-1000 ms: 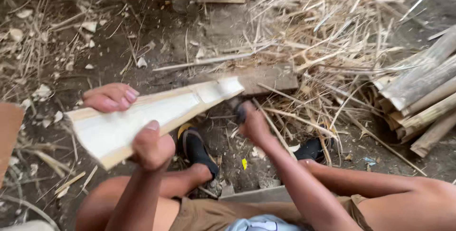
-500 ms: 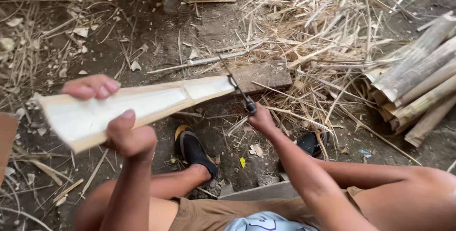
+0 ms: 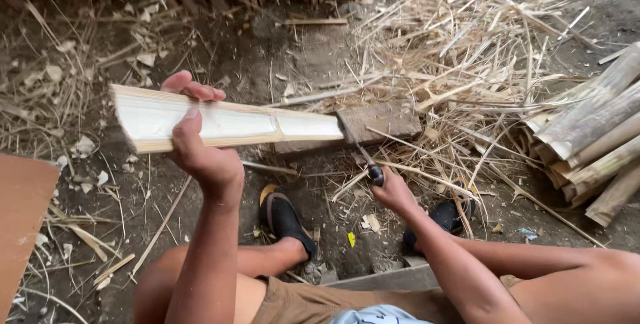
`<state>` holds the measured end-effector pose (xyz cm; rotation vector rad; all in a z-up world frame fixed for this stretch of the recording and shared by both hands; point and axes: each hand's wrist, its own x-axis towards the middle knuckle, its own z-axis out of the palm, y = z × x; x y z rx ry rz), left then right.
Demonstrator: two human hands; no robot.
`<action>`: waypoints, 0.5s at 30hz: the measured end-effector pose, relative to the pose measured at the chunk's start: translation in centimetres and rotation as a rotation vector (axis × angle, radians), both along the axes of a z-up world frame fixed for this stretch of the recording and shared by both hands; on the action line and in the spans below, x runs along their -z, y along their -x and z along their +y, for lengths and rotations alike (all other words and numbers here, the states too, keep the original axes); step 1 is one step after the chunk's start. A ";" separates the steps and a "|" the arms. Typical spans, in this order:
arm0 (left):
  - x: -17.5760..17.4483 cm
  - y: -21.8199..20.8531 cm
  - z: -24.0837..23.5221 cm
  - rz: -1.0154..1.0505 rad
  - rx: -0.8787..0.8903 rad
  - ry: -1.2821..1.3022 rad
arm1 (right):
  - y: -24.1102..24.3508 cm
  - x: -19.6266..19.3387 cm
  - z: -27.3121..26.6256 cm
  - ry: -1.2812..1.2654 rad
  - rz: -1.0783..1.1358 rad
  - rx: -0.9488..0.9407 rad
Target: The person sits on the ground and uses a knife to shave and shape a piece of wood. They repeatedly scrape the surface, rotate the wood to work different sides, and place the finished pieces aside.
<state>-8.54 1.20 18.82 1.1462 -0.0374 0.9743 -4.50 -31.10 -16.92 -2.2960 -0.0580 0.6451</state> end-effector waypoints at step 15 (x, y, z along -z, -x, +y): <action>0.6 0.5 -2.1 0.009 -0.018 -0.008 | 5.5 -14.8 8.7 -0.479 -0.104 -0.169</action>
